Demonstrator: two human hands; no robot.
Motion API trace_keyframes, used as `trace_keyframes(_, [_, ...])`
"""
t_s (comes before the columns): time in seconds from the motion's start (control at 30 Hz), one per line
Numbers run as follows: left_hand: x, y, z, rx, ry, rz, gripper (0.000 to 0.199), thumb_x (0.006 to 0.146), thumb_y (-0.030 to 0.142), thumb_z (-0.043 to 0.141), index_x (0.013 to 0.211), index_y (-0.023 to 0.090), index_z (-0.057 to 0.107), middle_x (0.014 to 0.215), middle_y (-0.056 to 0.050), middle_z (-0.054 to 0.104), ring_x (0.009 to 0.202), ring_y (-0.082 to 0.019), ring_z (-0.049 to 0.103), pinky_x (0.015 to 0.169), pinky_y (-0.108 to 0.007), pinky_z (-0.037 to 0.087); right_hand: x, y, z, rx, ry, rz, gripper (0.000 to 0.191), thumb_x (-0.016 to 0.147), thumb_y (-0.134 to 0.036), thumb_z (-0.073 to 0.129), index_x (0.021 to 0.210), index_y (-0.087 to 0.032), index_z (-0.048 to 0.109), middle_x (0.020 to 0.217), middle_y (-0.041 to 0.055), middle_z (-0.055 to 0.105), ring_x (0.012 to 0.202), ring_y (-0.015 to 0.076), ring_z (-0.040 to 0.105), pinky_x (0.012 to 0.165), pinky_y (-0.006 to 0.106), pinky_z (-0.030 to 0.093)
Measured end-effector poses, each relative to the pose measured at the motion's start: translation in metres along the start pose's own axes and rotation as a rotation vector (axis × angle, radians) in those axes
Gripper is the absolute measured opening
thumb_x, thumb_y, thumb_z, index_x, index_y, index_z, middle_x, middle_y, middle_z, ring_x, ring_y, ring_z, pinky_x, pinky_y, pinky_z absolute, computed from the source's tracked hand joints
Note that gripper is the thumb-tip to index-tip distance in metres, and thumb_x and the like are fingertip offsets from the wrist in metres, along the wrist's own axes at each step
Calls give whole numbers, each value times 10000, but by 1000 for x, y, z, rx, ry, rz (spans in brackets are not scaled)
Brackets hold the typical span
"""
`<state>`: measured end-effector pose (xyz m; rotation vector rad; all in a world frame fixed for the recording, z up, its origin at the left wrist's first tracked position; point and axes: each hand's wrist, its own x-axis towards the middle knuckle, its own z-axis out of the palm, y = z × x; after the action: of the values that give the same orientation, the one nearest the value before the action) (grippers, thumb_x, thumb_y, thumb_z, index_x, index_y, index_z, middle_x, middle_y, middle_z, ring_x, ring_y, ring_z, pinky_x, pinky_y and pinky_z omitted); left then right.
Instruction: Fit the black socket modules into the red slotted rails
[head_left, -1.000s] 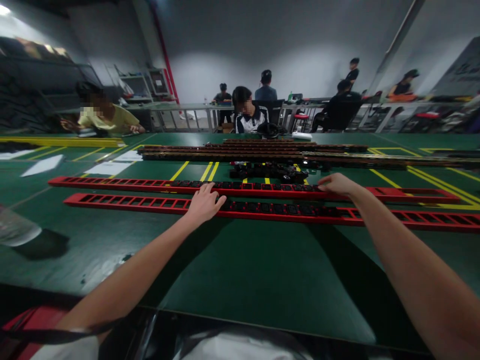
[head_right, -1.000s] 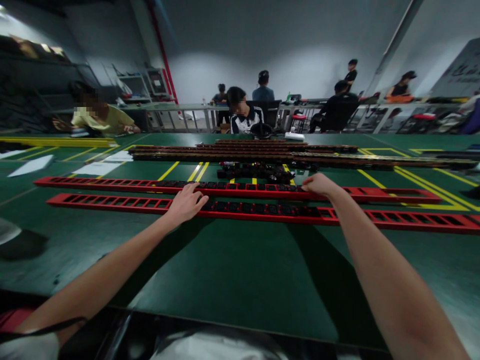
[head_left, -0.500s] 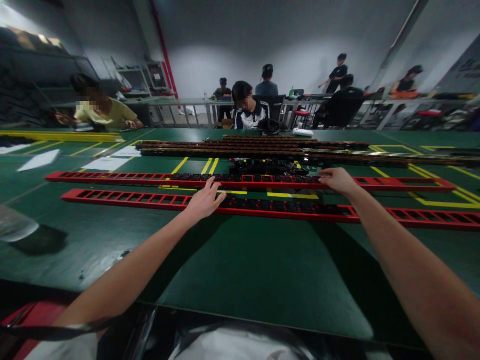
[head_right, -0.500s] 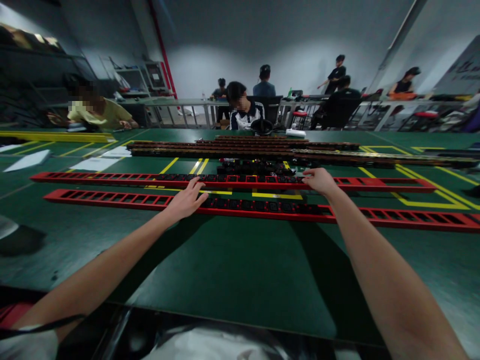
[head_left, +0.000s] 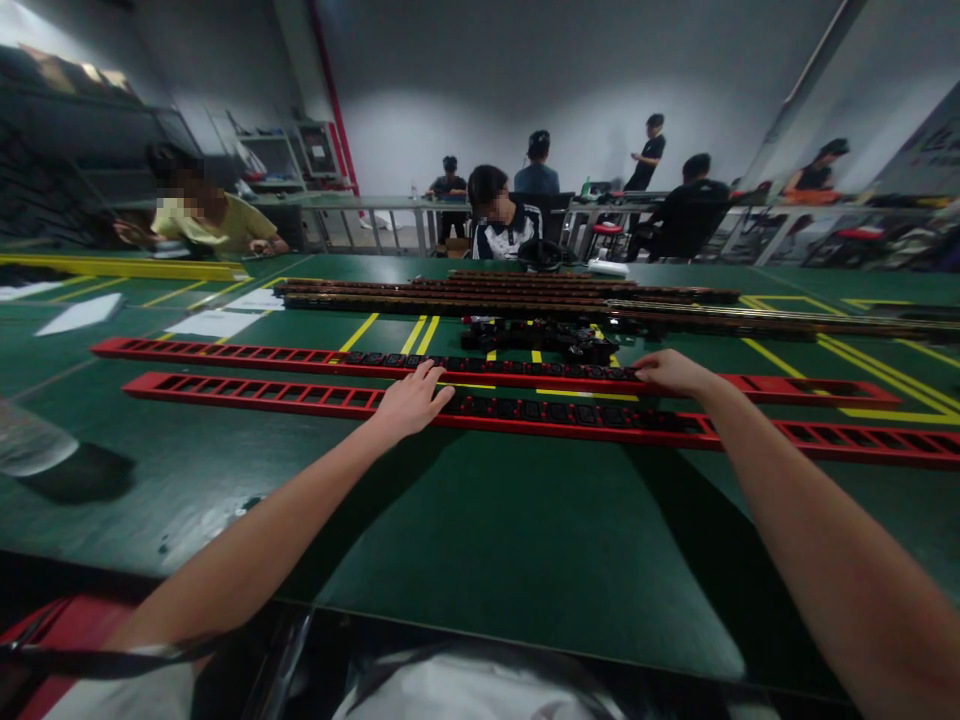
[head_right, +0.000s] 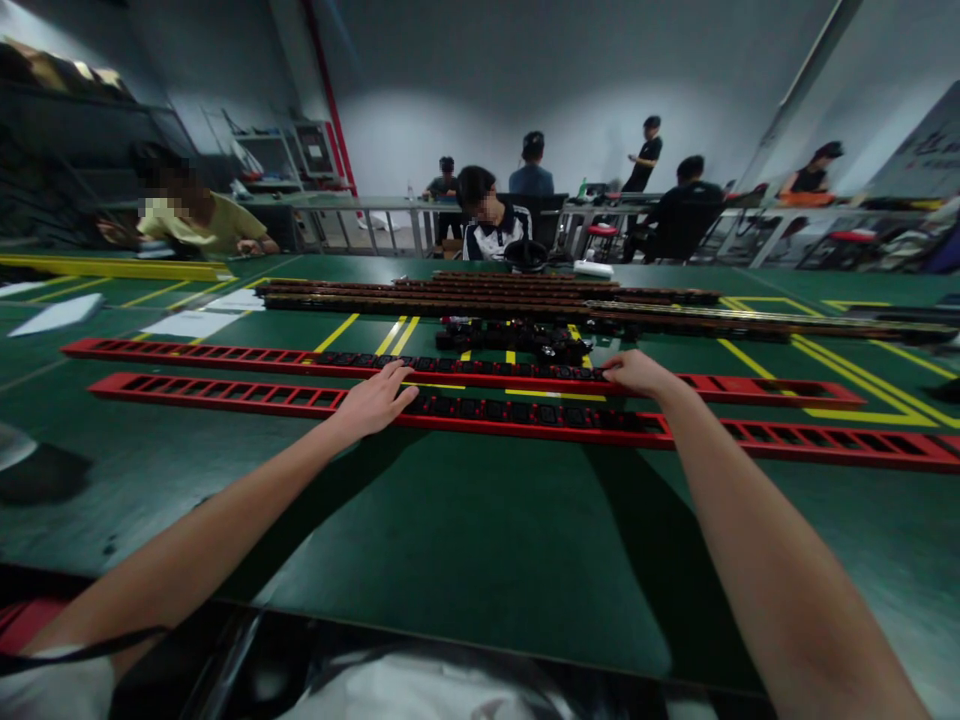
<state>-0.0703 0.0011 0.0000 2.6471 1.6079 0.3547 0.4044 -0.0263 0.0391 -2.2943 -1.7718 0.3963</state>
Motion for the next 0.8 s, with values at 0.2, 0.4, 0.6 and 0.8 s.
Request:
trace_keyframes(0.2, [-1, 2, -2, 15, -21, -13, 600, 1053, 527, 256, 1480, 170, 480, 1652, -155, 375, 1395, -339, 536, 1069, -471, 514, 3, -6, -7, -255, -38, 74, 374, 912, -305, 635, 1219, -124, 749, 1182, 149, 744, 1001, 264, 706, 869, 319, 536])
trace_keyframes(0.4, [-1, 2, -2, 21, -19, -16, 597, 1052, 532, 260, 1465, 176, 501, 1656, -148, 375, 1400, -334, 536, 1067, -464, 512, -8, -21, -12, -359, -13, 229, 519, 904, -498, 643, 1262, -129, 711, 1292, 260, 675, 1146, 400, 675, 942, 520, 537])
trace_keyframes(0.6, [-1, 1, -2, 15, -40, -24, 609, 1052, 550, 262, 1469, 175, 499, 1671, -147, 349, 1419, -338, 519, 1070, -474, 515, -7, -18, -11, -274, -9, 237, 535, 911, -483, 648, 1275, -94, 684, 1273, 268, 682, 1160, 403, 674, 944, 493, 538])
trace_keyframes(0.8, [-1, 2, -1, 17, -4, -25, 567, 1053, 523, 277, 1417, 180, 545, 1652, -144, 379, 1394, -328, 546, 1078, -461, 514, 0, -1, -5, -14, 47, 229, 441, 874, -378, 729, 1192, -73, 704, 1146, 208, 734, 1015, 323, 712, 836, 362, 552])
